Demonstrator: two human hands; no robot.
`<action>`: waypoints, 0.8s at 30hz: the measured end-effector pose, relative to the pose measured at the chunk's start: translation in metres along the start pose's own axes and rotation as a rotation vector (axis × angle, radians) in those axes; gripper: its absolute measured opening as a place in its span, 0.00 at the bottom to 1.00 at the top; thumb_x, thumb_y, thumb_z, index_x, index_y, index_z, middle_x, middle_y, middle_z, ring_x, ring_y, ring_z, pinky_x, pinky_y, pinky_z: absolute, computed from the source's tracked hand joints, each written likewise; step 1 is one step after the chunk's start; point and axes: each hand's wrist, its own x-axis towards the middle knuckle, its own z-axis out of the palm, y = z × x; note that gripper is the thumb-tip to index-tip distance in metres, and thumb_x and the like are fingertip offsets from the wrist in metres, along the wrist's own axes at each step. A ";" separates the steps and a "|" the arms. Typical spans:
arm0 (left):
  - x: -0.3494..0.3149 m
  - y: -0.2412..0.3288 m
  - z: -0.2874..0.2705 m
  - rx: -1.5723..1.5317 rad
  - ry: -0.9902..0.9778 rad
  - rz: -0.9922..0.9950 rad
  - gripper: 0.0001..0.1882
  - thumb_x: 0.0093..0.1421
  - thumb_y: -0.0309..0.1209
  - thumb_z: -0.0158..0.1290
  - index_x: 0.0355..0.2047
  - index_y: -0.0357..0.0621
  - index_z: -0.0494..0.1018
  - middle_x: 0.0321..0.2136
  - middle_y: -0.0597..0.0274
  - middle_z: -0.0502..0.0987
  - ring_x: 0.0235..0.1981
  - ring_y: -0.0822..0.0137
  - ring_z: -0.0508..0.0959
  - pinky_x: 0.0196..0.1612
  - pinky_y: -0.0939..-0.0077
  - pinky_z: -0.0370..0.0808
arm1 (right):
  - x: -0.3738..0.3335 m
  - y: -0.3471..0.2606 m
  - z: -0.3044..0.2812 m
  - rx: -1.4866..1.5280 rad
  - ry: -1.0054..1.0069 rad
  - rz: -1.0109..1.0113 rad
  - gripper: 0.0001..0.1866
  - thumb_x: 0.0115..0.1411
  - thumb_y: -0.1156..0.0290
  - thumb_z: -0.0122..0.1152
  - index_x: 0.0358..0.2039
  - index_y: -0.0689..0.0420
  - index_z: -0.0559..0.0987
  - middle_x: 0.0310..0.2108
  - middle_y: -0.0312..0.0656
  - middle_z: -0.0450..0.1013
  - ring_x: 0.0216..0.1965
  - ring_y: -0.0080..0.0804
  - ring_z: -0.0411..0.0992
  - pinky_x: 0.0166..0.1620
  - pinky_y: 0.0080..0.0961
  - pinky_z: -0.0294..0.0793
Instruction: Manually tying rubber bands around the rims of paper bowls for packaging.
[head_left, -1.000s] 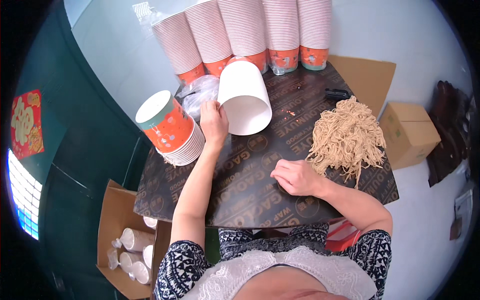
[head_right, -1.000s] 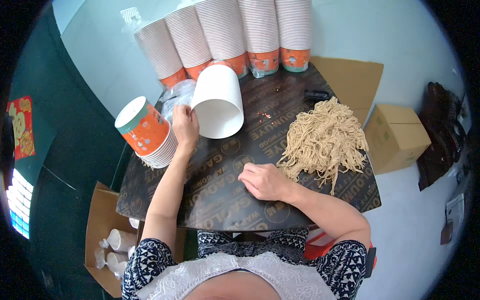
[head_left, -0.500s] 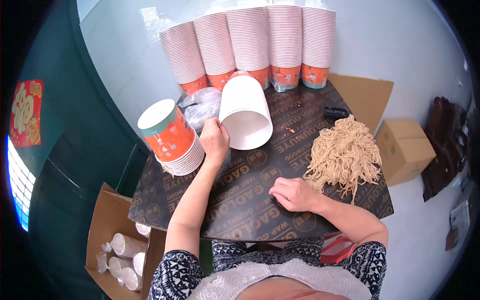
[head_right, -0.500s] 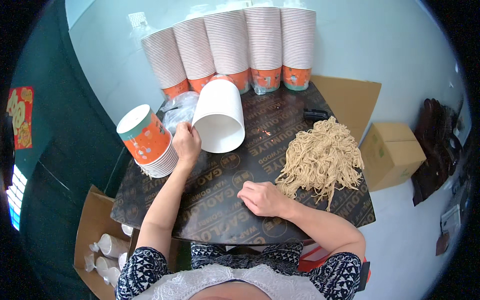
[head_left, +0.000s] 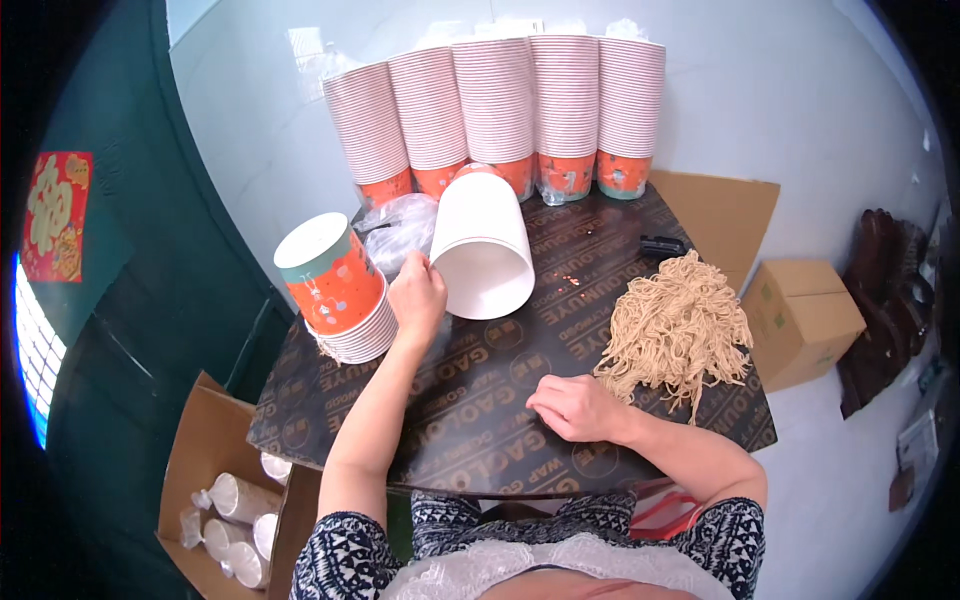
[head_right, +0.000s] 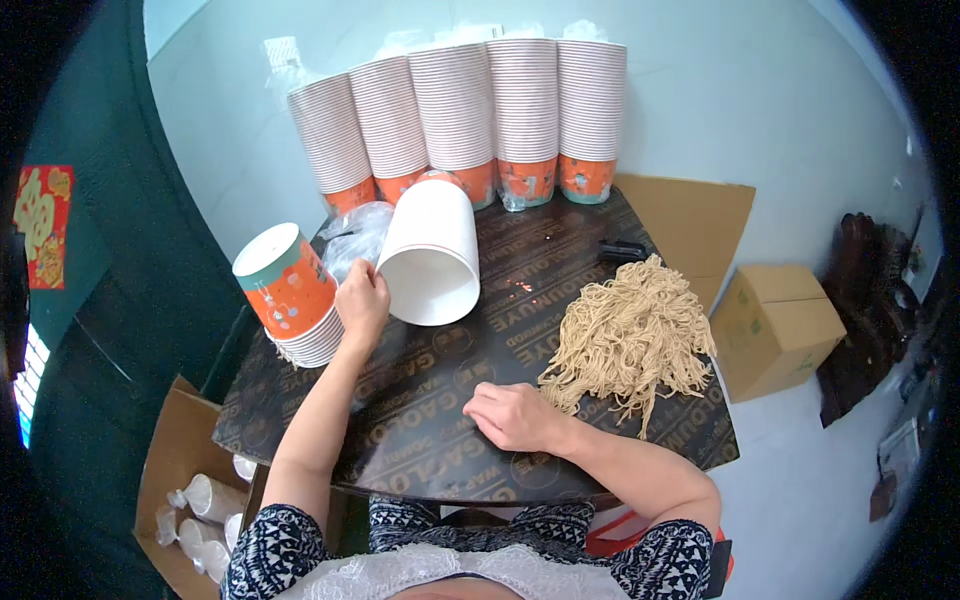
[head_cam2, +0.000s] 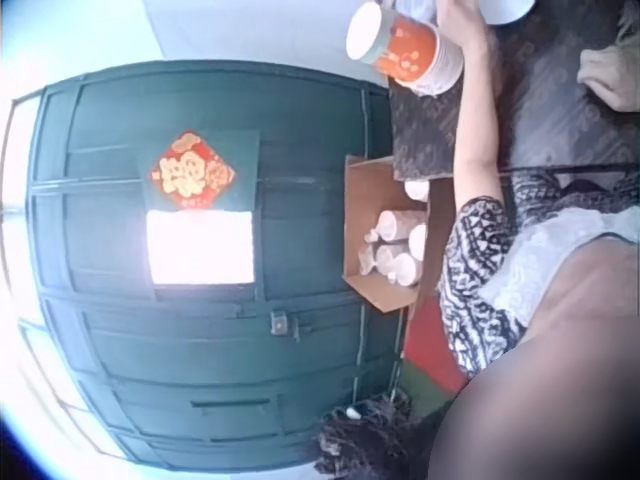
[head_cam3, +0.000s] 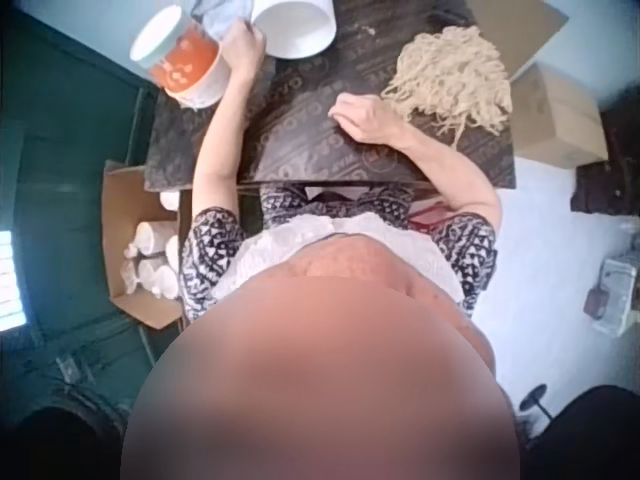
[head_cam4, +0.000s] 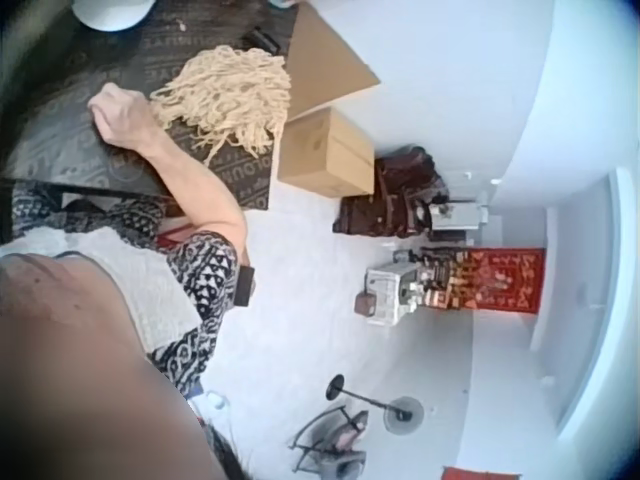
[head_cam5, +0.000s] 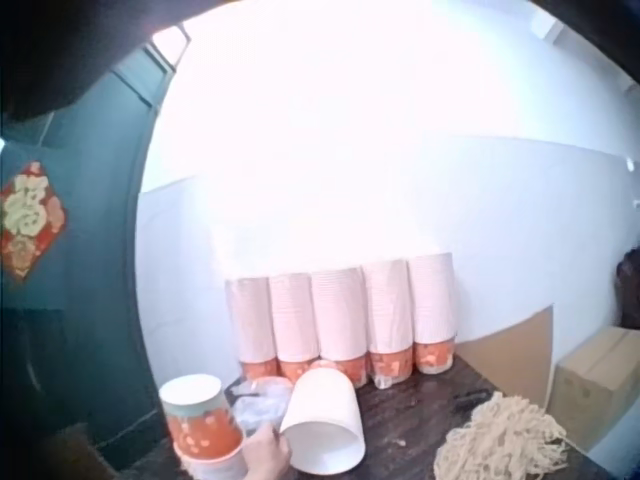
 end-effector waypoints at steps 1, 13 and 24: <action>-0.003 -0.002 -0.002 0.022 -0.050 -0.010 0.05 0.57 0.28 0.53 0.30 0.40 0.70 0.22 0.45 0.77 0.25 0.43 0.79 0.31 0.50 0.74 | 0.000 0.000 0.000 0.005 0.001 0.001 0.04 0.55 0.76 0.61 0.32 0.59 0.78 0.29 0.42 0.72 0.27 0.42 0.75 0.30 0.34 0.75; -0.034 -0.039 0.014 -0.313 -0.284 -0.319 0.10 0.58 0.31 0.56 0.28 0.36 0.71 0.21 0.47 0.77 0.25 0.48 0.79 0.31 0.57 0.73 | -0.001 0.001 0.005 0.020 -0.020 0.006 0.03 0.58 0.74 0.59 0.32 0.59 0.77 0.28 0.43 0.72 0.28 0.43 0.75 0.30 0.35 0.75; -0.037 -0.009 -0.015 -0.363 -0.146 -0.212 0.08 0.51 0.25 0.51 0.20 0.35 0.65 0.14 0.53 0.68 0.17 0.61 0.70 0.25 0.66 0.68 | -0.004 -0.001 0.004 0.043 -0.038 0.023 0.02 0.57 0.76 0.59 0.32 0.58 0.78 0.29 0.41 0.73 0.28 0.41 0.75 0.30 0.33 0.75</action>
